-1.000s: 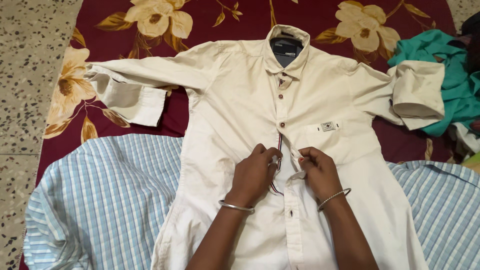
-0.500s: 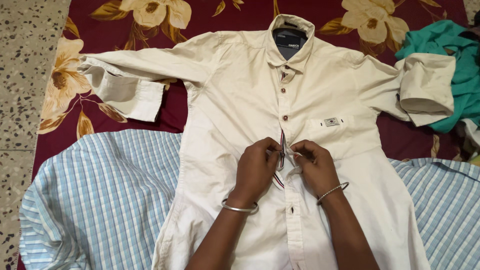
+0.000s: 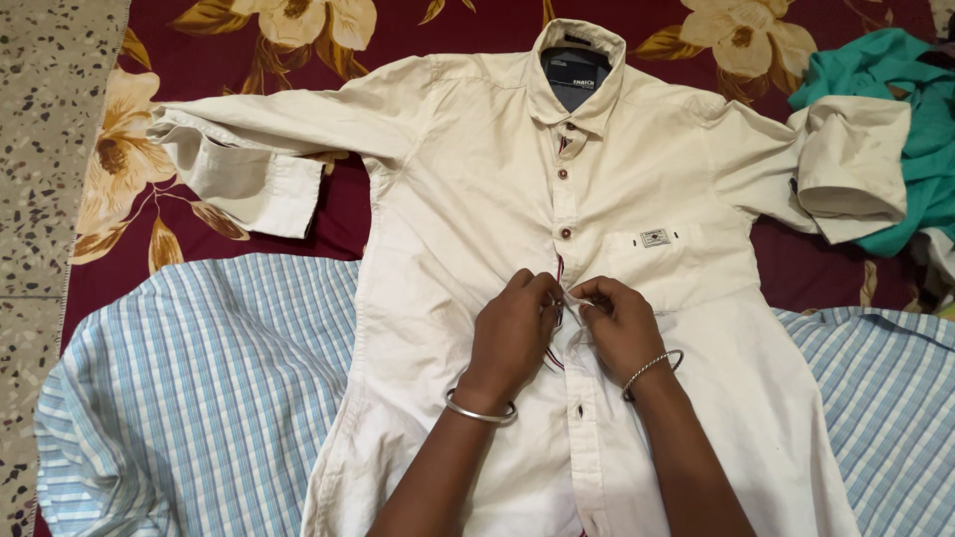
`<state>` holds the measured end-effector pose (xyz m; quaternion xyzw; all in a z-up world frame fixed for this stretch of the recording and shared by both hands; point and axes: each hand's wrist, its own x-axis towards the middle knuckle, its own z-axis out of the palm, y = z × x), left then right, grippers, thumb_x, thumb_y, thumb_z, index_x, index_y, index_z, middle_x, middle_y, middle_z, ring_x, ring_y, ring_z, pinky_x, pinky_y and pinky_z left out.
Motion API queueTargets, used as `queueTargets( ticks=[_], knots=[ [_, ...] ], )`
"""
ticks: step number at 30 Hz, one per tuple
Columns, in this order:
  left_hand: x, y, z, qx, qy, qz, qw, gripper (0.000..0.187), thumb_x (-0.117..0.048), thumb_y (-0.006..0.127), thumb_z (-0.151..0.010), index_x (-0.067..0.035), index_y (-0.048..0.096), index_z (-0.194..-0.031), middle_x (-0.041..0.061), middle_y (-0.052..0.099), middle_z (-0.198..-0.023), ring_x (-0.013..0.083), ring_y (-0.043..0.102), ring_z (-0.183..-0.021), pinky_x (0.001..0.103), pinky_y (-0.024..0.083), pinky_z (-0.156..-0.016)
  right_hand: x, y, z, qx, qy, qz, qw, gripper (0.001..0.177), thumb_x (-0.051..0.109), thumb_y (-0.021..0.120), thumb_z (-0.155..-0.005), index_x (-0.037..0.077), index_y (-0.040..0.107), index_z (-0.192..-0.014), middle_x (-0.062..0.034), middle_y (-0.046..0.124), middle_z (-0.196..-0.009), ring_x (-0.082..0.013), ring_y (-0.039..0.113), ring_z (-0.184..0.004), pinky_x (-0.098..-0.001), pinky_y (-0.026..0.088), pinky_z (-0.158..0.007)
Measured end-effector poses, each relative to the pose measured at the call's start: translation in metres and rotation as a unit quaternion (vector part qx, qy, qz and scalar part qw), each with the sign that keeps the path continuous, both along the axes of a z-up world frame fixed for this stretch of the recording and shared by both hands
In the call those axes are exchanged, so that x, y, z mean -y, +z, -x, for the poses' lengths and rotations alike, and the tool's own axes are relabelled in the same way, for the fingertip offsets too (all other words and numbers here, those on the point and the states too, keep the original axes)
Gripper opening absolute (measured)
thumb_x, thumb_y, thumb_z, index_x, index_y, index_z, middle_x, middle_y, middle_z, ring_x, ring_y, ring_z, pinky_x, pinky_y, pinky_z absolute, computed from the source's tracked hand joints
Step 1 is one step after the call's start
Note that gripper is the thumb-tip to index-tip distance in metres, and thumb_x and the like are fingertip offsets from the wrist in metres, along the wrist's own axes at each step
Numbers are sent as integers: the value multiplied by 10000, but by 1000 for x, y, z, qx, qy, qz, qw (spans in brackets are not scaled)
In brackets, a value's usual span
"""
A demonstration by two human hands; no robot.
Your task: The person lays a white long-sleeved shirt flat on a floral patterned surface and buttons it from the collar down to the bottom. They then fold the shirt in half and smooth it out.
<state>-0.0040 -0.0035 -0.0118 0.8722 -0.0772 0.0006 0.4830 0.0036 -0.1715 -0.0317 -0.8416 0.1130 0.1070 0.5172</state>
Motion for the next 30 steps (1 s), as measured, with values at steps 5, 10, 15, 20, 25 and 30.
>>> queueTargets(
  ticks=[5, 10, 15, 20, 25, 30],
  knots=[
    [-2, 0, 1, -6, 21, 42, 999, 86, -84, 666, -897, -59, 672, -980, 117, 685, -918, 326, 686, -833, 428, 527, -710, 4, -7, -2, 27, 18, 12, 999, 230, -13, 596, -866, -7, 723, -1058, -39, 730, -832, -85, 622, -704, -252, 505, -657],
    [-4, 0, -7, -125, 47, 121, 984, 100, -85, 654, -888, -30, 718, -942, 131, 730, -771, 239, 712, -677, 343, 543, -654, 9, -17, -2, 14, 0, -84, 996, 229, -55, 601, -854, -24, 732, -1039, -32, 695, -840, -76, 576, -715, -241, 467, -635],
    [-4, -6, -9, -133, 46, 167, 976, 120, -63, 672, -859, 11, 734, -930, 107, 726, -730, 161, 679, -620, 303, 533, -610, 12, -22, -4, 11, -9, -136, 991, 219, -80, 618, -844, -30, 737, -1021, -29, 697, -846, -70, 583, -733, -231, 458, -634],
    [-4, -17, -13, -159, 50, 238, 957, 126, -48, 721, -829, 27, 749, -926, 74, 727, -725, 105, 659, -615, 259, 532, -588, 12, -20, -4, 14, -10, -184, 983, 192, -73, 629, -840, -36, 720, -1005, -30, 707, -854, -79, 618, -744, -230, 486, -647],
    [-5, -22, -15, -204, 60, 275, 938, 139, -50, 736, -833, 14, 765, -952, 47, 720, -712, 73, 615, -560, 236, 473, -481, 9, -16, -3, 57, 1, -188, 980, 107, 29, 665, -934, -37, 740, -973, -25, 720, -866, -59, 621, -779, -212, 494, -693],
    [-6, -24, -16, -196, 42, 316, 927, 149, -62, 726, -853, 12, 769, -975, 38, 734, -734, 57, 622, -566, 214, 452, -452, 7, -12, -4, 50, -19, -174, 983, 118, 71, 705, -935, -33, 758, -956, -29, 735, -853, -50, 622, -754, -210, 492, -679]
  ],
)
